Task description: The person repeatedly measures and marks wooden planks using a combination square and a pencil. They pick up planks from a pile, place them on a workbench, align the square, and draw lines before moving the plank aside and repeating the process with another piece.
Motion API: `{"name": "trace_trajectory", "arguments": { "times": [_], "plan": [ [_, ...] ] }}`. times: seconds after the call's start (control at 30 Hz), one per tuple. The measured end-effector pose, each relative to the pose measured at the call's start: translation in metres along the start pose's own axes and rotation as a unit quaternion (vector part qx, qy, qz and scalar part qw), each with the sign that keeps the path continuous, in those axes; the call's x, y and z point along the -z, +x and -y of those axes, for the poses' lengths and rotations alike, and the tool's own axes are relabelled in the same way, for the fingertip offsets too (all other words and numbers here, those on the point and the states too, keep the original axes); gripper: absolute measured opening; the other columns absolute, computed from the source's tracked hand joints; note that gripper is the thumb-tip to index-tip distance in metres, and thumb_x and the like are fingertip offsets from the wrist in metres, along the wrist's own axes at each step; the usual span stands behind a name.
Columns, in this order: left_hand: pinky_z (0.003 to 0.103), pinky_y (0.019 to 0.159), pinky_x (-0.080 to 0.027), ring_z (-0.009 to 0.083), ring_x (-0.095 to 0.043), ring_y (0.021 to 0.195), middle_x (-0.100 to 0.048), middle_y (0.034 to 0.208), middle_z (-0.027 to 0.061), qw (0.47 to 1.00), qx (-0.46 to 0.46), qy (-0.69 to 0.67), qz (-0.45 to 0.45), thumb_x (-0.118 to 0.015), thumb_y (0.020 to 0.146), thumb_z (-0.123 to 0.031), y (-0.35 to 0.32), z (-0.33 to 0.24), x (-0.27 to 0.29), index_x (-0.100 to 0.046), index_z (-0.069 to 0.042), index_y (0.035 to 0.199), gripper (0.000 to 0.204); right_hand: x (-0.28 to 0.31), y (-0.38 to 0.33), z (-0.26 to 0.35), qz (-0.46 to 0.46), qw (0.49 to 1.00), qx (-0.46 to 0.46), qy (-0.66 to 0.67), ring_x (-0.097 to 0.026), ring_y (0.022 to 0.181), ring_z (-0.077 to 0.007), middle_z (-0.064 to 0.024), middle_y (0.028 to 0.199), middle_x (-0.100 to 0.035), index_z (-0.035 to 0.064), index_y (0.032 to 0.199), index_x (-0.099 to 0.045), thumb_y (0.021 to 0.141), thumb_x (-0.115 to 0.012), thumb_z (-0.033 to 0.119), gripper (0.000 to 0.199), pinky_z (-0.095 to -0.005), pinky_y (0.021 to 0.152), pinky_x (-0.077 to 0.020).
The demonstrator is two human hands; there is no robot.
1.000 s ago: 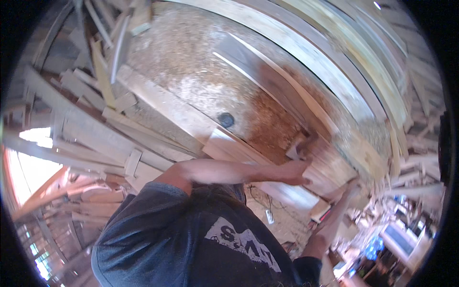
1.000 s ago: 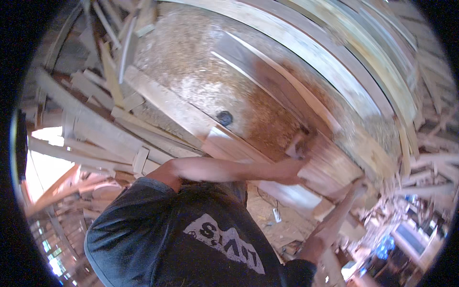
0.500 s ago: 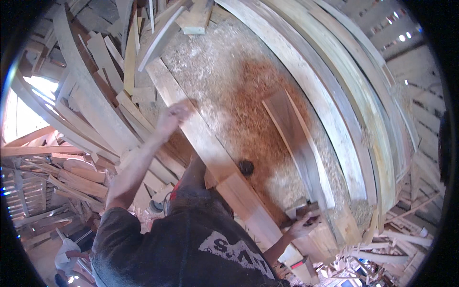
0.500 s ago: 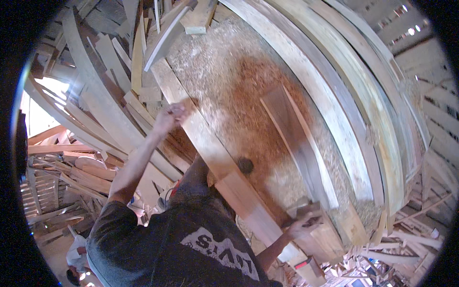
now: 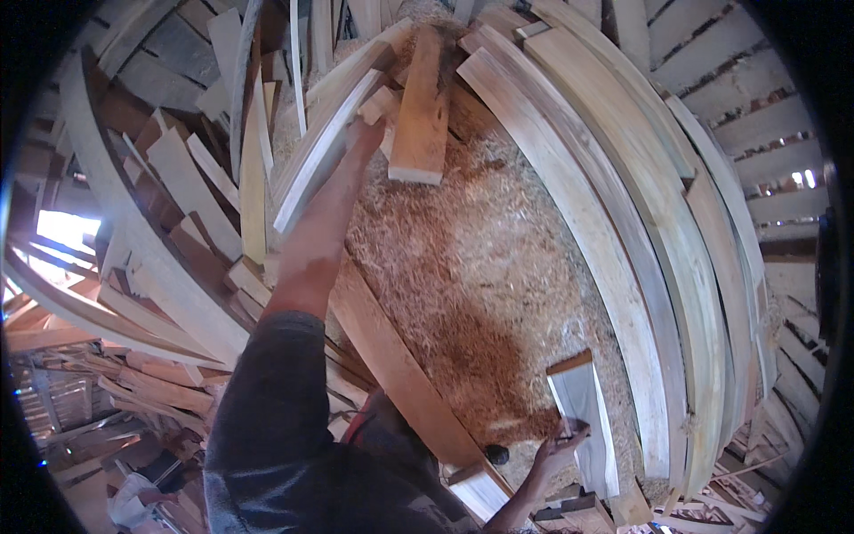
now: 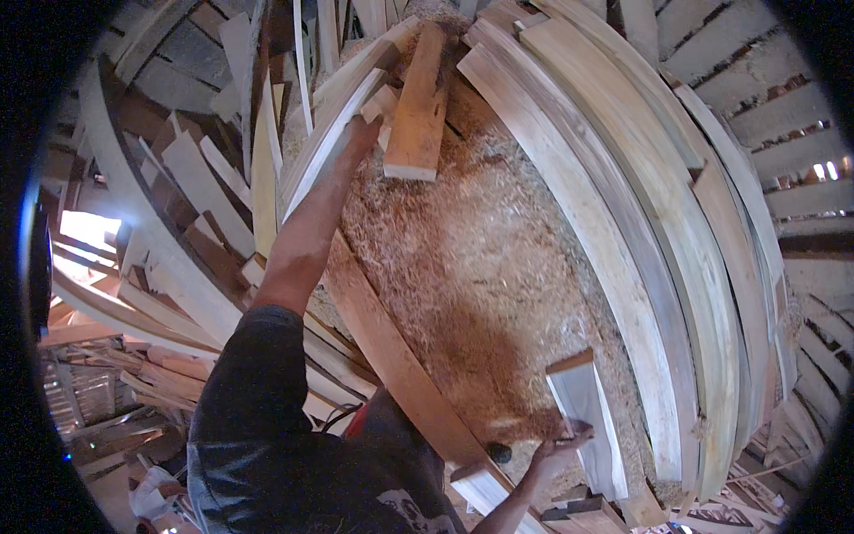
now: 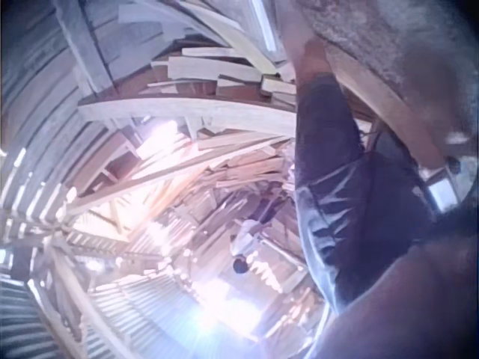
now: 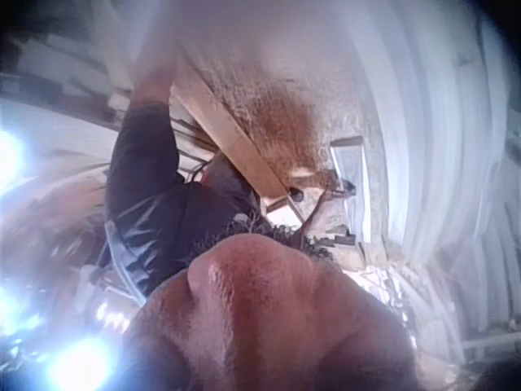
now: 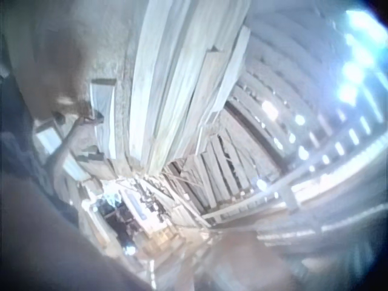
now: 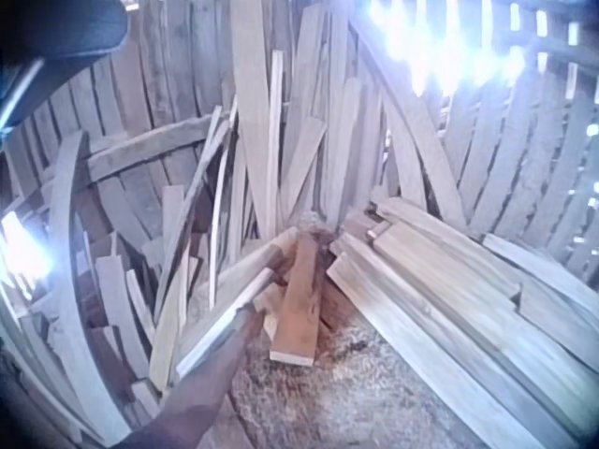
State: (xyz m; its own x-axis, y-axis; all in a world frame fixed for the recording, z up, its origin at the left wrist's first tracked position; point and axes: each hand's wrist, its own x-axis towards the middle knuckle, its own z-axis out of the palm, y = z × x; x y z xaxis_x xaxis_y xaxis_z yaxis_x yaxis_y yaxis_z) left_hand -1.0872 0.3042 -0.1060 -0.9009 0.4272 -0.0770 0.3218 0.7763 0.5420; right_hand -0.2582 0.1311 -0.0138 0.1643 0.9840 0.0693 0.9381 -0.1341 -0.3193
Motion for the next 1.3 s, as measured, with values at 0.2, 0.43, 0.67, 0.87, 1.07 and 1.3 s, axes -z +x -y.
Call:
{"name": "trace_trajectory", "arguments": {
  "times": [0.2,0.43,0.67,0.87,1.07,1.3],
  "plan": [
    [0.057,0.114,-0.045,0.0459,-0.057,0.135,-0.058,0.146,0.0276,0.995,-0.049,0.069,-0.044,-0.067,0.092,-0.065,0.08,0.14,0.019,-0.05,-0.021,0.156,0.08,0.012,0.002,0.041,0.039,0.995,-0.048,-0.081,-0.071,0.114,-0.046,-0.03,0.131,-0.07,-0.0042,0.159,-0.04,0.107,-0.066,0.042,0.074,-0.048,0.092,-0.0571],
    [0.043,0.095,-0.054,0.0346,-0.071,0.11,-0.075,0.11,0.0206,0.998,0.044,-0.033,-0.028,-0.075,0.081,-0.078,0.072,0.205,0.003,-0.054,-0.002,0.151,0.105,0.01,0.008,-0.091,0.054,0.953,0.132,-0.267,-0.061,0.088,-0.0251,-0.0089,0.107,-0.068,0.0194,0.148,-0.059,0.088,-0.079,0.061,0.075,-0.0368,0.079,-0.0527],
    [0.041,0.089,-0.054,0.0286,-0.072,0.1,-0.075,0.104,0.0174,0.997,0.065,-0.015,0.036,-0.08,0.076,-0.077,0.096,0.187,0.042,-0.063,0.003,0.14,0.104,-0.001,0.034,0.0,0.169,0.962,-0.1,-0.19,-0.061,0.092,-0.0189,-0.006,0.119,-0.066,0.0296,0.157,-0.047,0.088,-0.076,0.07,0.085,-0.0359,0.084,-0.0514],
    [0.044,0.087,-0.057,0.0371,-0.075,0.105,-0.077,0.11,0.0226,0.989,-0.03,0.133,0.049,-0.074,0.081,-0.078,0.077,0.107,0.108,-0.066,-0.003,0.137,0.094,0.01,0.016,-0.004,0.042,0.994,-0.051,-0.083,-0.063,0.131,-0.0474,-0.0378,0.139,-0.062,-0.0114,0.151,-0.046,0.106,-0.069,0.036,0.069,-0.0476,0.108,-0.0535],
    [0.042,0.085,-0.059,0.0237,-0.075,0.097,-0.077,0.106,0.0177,0.987,0.048,0.113,0.106,-0.074,0.093,-0.054,-0.002,-0.006,0.25,-0.069,-0.001,0.134,0.067,0.03,0.025,0.064,0.114,0.972,-0.12,-0.166,-0.068,0.123,-0.043,-0.0341,0.14,-0.063,-0.0043,0.159,-0.042,0.105,-0.068,0.042,0.075,-0.047,0.097,-0.0561],
    [0.032,0.081,-0.056,0.0155,-0.07,0.092,-0.076,0.1,0.0082,0.973,0.041,-0.18,0.137,-0.074,0.101,-0.043,-0.162,0.191,0.264,-0.073,-0.001,0.123,0.047,0.031,0.01,0.049,0.109,0.979,-0.167,-0.032,-0.057,0.139,-0.0441,-0.0352,0.152,-0.053,-0.0091,0.157,-0.041,0.106,-0.063,0.049,0.08,-0.0444,0.112,-0.0489]
  ]
}}
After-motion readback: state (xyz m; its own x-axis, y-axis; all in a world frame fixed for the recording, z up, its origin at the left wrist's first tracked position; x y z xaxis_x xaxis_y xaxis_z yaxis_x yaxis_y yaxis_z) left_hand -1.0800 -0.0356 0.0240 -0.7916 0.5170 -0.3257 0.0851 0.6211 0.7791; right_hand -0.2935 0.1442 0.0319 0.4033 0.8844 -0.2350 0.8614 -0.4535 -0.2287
